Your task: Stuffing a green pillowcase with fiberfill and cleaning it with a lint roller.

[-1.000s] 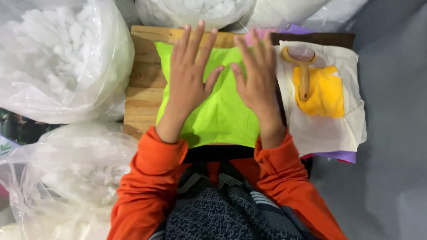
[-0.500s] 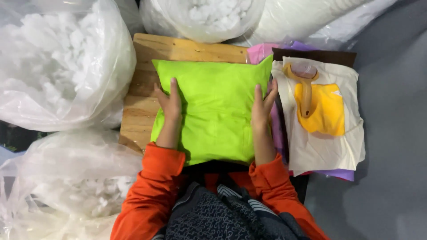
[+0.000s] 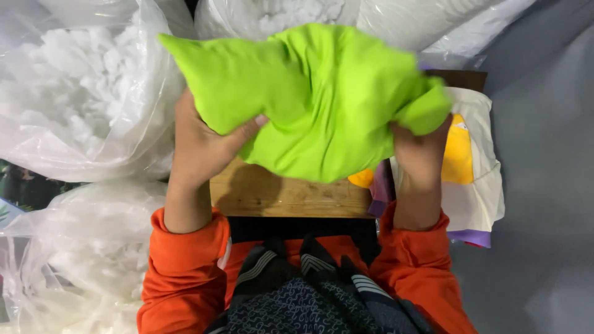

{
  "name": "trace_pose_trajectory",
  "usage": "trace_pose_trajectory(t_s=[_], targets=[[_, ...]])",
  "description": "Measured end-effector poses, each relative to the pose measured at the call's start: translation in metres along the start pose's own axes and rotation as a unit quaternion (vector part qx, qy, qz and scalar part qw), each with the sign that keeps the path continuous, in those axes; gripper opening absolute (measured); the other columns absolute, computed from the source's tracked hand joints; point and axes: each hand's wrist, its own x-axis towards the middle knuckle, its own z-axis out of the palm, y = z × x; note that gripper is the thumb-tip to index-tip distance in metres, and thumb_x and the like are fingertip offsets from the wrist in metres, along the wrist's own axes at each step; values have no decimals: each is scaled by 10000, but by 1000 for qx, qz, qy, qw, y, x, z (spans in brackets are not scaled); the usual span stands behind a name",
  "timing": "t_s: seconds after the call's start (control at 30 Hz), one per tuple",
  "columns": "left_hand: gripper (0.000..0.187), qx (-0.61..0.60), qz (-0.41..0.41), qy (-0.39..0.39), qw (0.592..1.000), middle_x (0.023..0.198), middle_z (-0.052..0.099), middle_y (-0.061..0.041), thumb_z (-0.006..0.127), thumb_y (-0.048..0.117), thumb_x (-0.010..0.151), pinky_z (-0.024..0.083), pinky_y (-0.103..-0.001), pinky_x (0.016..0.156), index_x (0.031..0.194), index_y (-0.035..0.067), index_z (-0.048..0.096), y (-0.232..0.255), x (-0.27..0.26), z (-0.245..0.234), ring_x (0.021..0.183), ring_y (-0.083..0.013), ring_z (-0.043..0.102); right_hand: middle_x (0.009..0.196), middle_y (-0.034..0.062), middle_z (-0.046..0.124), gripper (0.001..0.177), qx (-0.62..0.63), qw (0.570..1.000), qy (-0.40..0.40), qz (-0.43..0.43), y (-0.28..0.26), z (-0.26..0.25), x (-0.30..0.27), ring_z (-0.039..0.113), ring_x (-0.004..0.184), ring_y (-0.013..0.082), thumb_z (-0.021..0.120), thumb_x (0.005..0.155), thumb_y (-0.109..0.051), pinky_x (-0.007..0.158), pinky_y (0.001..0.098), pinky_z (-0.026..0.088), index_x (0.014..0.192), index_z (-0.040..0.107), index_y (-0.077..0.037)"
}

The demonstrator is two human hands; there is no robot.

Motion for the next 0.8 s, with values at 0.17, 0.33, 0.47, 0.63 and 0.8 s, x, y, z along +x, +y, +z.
trace_pose_trajectory(t_s=[0.17,0.33,0.47,0.63,0.8], targets=[[401,42,62,8,997,1233,659,-148,791,166,960,595,-420,1018,1252,-4,574,3,-11,-23,1199,-313,669,1206,159,601,370,8,995,34,-98,-51,-10,23,632,1148,279,652,915,47,944,473,619,1201,455,-79],[390,50,62,61,995,1183,669,-135,836,120,906,593,-407,995,1192,-2,601,6,-17,-13,1153,-286,672,954,12,477,215,-81,992,-77,-62,-67,0,15,496,923,151,586,876,-48,747,340,463,968,401,-107],[372,86,-6,45,995,1155,708,-124,834,203,884,598,-386,934,1139,14,641,7,-26,-7,1117,-269,703,974,51,516,267,-94,994,34,-51,-64,-1,10,550,923,183,655,897,-48,745,365,490,998,413,-101],[372,69,-25,103,992,1134,691,-92,817,197,888,601,-346,894,1154,34,613,2,-28,-28,1075,-221,683,723,-25,453,230,-115,984,-43,-128,-65,-9,-10,423,687,106,579,920,-18,596,339,313,758,444,-111],[396,109,-58,42,991,1131,670,-86,803,196,901,569,-338,862,1199,30,602,-12,-11,-29,1056,-211,667,952,88,662,171,-269,951,-122,-91,-64,-6,-3,602,873,201,662,894,-40,724,373,494,1047,634,31]])
